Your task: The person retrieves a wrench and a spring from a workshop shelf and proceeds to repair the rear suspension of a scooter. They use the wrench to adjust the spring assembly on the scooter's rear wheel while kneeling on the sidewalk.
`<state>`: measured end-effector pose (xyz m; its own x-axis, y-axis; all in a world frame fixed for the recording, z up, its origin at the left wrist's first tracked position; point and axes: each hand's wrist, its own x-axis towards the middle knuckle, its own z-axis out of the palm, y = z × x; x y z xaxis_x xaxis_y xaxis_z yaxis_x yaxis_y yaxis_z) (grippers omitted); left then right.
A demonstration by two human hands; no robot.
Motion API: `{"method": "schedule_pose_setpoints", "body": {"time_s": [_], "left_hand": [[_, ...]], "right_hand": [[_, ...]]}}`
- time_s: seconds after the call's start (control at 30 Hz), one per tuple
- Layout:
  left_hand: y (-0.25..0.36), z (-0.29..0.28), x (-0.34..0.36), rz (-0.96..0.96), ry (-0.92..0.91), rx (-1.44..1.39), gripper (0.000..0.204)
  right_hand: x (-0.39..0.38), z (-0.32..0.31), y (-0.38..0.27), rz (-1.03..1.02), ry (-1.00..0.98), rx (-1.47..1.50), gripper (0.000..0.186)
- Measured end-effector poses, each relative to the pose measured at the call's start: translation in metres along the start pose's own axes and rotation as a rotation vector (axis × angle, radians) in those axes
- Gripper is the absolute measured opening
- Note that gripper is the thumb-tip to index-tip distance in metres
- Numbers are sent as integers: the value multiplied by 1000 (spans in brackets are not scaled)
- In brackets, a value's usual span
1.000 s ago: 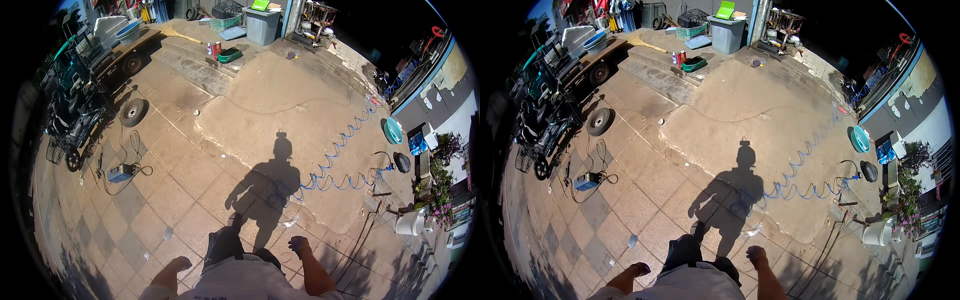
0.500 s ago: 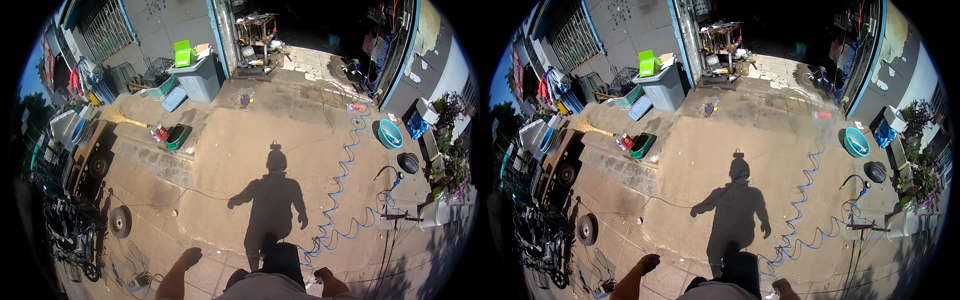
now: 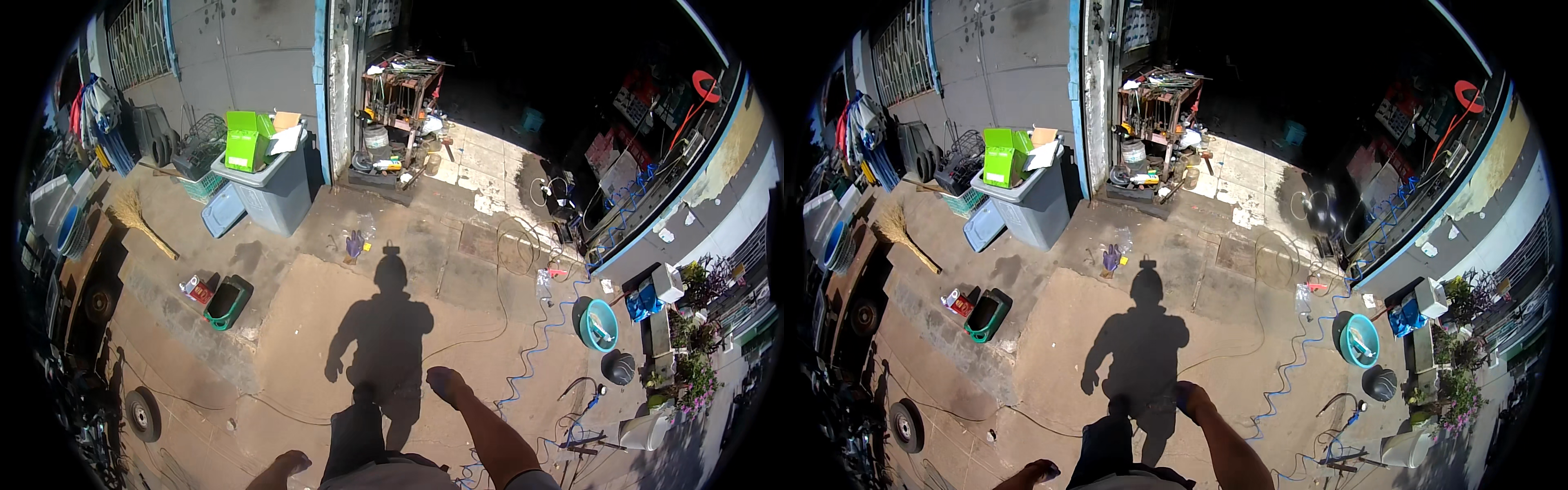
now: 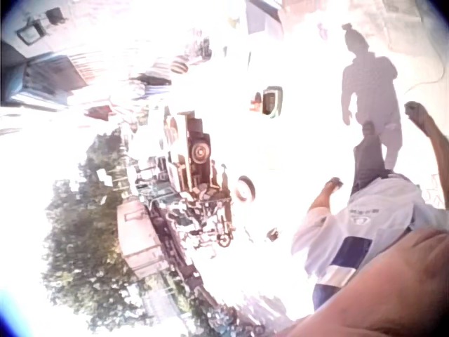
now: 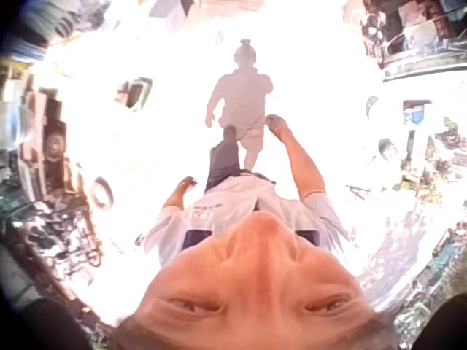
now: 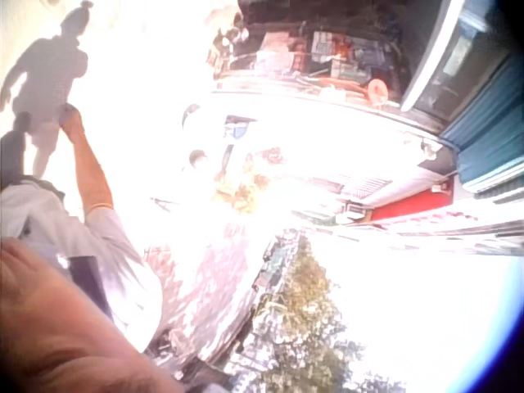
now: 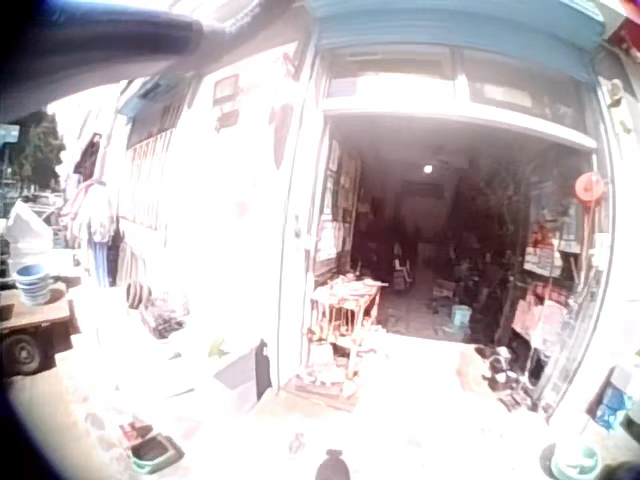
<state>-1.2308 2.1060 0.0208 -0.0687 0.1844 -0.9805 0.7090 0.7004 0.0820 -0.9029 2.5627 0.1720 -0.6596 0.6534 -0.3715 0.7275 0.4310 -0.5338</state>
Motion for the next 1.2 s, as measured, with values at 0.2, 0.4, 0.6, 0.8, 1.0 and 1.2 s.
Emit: {"method": "schedule_pose_setpoints", "body": {"time_s": [0.2,0.4,0.6,0.8,1.0,1.2], "left_hand": [[120,-357,-24,389,615,-421,31],[338,-567,-83,625,791,-275,32],[590,-663,-135,749,409,538,47],[745,-816,-211,638,457,713,51],[834,-999,-228,602,1177,599,50],[935,-1255,-193,377,1395,325,59]], "right_hand": [[-184,29,177,1276,-352,463,23],[-171,-60,202,1370,-293,804,19],[4,-135,296,1022,-482,631,14],[274,-492,310,-75,367,-210,25],[432,-744,252,161,485,872,34],[601,-868,243,20,220,649,27]]}}
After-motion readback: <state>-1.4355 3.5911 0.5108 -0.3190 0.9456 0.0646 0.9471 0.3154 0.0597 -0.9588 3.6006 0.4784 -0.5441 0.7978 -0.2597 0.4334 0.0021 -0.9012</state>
